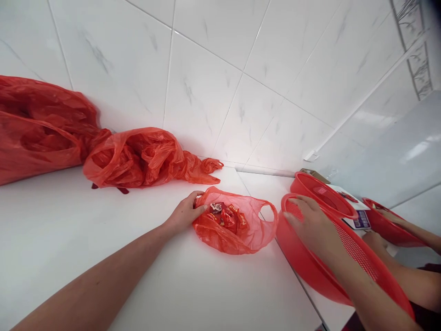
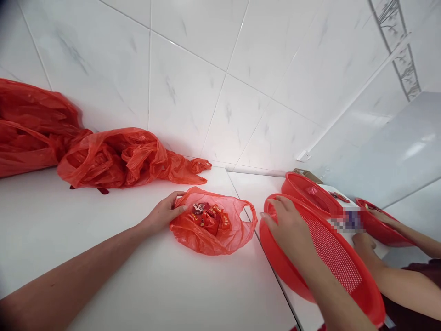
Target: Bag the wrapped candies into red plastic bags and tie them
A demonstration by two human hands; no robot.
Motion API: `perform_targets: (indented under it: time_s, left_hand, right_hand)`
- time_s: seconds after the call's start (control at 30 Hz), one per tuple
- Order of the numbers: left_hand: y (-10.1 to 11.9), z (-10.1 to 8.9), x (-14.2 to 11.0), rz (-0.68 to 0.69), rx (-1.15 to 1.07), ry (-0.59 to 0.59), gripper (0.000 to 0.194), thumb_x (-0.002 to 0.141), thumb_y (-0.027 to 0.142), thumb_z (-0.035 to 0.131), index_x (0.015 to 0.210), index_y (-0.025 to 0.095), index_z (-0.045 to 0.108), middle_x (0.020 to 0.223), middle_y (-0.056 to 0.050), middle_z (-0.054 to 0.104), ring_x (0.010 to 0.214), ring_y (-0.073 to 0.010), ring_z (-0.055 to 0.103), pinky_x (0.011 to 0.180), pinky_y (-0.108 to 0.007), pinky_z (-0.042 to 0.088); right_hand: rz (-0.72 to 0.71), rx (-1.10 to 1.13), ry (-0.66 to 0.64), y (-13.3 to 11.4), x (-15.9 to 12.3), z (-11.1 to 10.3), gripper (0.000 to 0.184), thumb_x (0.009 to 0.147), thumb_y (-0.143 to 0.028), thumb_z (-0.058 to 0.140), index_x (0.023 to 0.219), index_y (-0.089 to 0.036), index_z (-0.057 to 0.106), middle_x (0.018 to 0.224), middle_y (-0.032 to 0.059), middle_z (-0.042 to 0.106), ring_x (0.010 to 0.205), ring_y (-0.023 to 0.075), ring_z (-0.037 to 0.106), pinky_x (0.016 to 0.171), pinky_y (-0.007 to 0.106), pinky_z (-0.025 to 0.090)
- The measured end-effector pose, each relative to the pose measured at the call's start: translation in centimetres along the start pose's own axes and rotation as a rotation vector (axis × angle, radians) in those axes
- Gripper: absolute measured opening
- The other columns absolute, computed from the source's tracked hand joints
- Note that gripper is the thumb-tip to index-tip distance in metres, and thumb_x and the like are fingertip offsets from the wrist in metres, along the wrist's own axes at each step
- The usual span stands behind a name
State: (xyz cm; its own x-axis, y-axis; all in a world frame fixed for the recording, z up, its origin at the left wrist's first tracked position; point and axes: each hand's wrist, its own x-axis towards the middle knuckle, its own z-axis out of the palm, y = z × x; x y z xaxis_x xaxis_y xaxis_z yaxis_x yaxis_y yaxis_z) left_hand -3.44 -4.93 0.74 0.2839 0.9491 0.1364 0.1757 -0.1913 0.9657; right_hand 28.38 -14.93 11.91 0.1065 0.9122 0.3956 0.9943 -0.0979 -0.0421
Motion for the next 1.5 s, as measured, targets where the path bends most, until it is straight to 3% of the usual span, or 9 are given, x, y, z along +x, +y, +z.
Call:
perform_targets:
  time_s: [0.17, 0.33, 0.47, 0.8, 1.0, 1.1, 1.2, 1.33, 1.5]
  left_hand:
    - [-0.6, 0.2, 0.1, 0.008, 0.009, 0.019, 0.047, 0.079, 0.045, 0.055, 0.121, 0.025, 0.048, 0.083, 0.000, 0.065, 0.072, -0.0194, 0.062, 0.063, -0.030, 0.048]
    - [-1.2, 0.1, 0.3, -0.026, -0.004, 0.148, 0.050, 0.079, 0.040, 0.055, 0.125, 0.024, 0.044, 0.072, 0.003, 0.057, 0.063, -0.0159, 0.058, 0.059, -0.027, 0.047]
    - [-1.5, 0.2, 0.5, -0.028, -0.044, 0.167, 0.051, 0.080, 0.040, 0.055, 0.127, 0.023, 0.042, 0.074, 0.003, 0.057, 0.063, -0.0151, 0.059, 0.060, -0.027, 0.047]
    - [-0.2, 0.7, 0.5, 0.081, -0.015, -0.009, 0.059, 0.081, 0.036, 0.059, 0.134, 0.025, 0.034, 0.123, -0.010, 0.054, 0.105, -0.0234, 0.058, 0.090, -0.040, 0.048]
    - [0.6, 1.8, -0.7, 0.617, 0.649, 0.401, 0.061, 0.081, 0.025, 0.061, 0.135, 0.026, 0.034, 0.142, -0.013, 0.035, 0.132, -0.0290, 0.033, 0.105, -0.051, 0.031]
    - [1.5, 3.3, -1.9, 0.806, 0.894, 0.111, 0.057, 0.081, 0.036, 0.062, 0.133, 0.024, 0.040, 0.136, -0.013, 0.046, 0.130, -0.0321, 0.035, 0.108, -0.059, 0.013]
    - [2.4, 4.4, -2.8, 0.787, 0.970, -0.187, 0.042, 0.084, 0.044, 0.057, 0.120, 0.023, 0.053, 0.110, -0.008, 0.064, 0.107, -0.0269, 0.055, 0.108, -0.062, 0.002]
    - [2.8, 4.7, -3.2, 0.761, 0.972, -0.211, 0.022, 0.090, 0.031, 0.049, 0.105, 0.020, 0.060, 0.080, -0.001, 0.064, 0.072, -0.0158, 0.058, 0.107, -0.059, 0.014]
    - [2.4, 4.2, -3.4, 0.853, 0.881, -0.252, 0.019, 0.088, 0.024, 0.050, 0.103, 0.019, 0.060, 0.079, -0.002, 0.064, 0.071, -0.0158, 0.058, 0.102, -0.050, 0.031]
  right_hand:
    - [-0.089, 0.205, 0.165, -5.3, -0.7, 5.5, 0.057, 0.086, -0.046, 0.044, 0.136, -0.022, 0.032, 0.146, 0.0131, 0.027, 0.134, 0.0289, 0.029, 0.104, 0.046, 0.036]
    - [0.049, 0.382, 0.142, -6.0, 0.7, 13.0, 0.062, 0.083, -0.041, 0.048, 0.139, -0.020, 0.029, 0.144, 0.0161, 0.028, 0.134, 0.0304, 0.029, 0.103, 0.049, 0.035]
    - [0.086, 0.502, 0.122, -5.9, 1.2, 16.3, 0.059, 0.082, -0.038, 0.048, 0.136, -0.019, 0.034, 0.138, 0.0160, 0.037, 0.129, 0.0296, 0.037, 0.102, 0.047, 0.037]
    - [0.277, 0.987, -0.128, -4.4, 1.0, 14.6, 0.024, 0.081, -0.044, 0.052, 0.091, -0.025, 0.062, 0.086, 0.0016, 0.068, 0.079, 0.0204, 0.061, 0.071, 0.032, 0.047]
    - [0.424, 1.346, -0.179, -4.2, 1.4, 13.9, 0.026, 0.076, -0.047, 0.061, 0.083, -0.022, 0.062, 0.071, -0.0005, 0.066, 0.064, 0.0172, 0.058, 0.059, 0.027, 0.045]
    - [0.434, 1.498, -0.216, -4.4, 1.3, 13.9, 0.029, 0.074, -0.045, 0.066, 0.093, -0.024, 0.062, 0.083, 0.0006, 0.070, 0.071, 0.0186, 0.063, 0.065, 0.029, 0.048]
    - [0.471, 1.641, -0.217, -4.3, 1.3, 14.0, 0.031, 0.072, -0.042, 0.068, 0.098, -0.025, 0.061, 0.086, 0.0009, 0.070, 0.072, 0.0185, 0.064, 0.067, 0.030, 0.049]
    - [0.542, 1.736, -0.219, -3.9, 1.3, 14.2, 0.023, 0.072, -0.039, 0.069, 0.087, -0.023, 0.063, 0.070, -0.0019, 0.066, 0.061, 0.0146, 0.060, 0.060, 0.027, 0.046]
    - [0.536, 1.837, -0.279, -3.7, 1.2, 14.2, 0.021, 0.073, -0.040, 0.069, 0.084, -0.023, 0.065, 0.075, -0.0006, 0.069, 0.064, 0.0154, 0.061, 0.063, 0.027, 0.046]
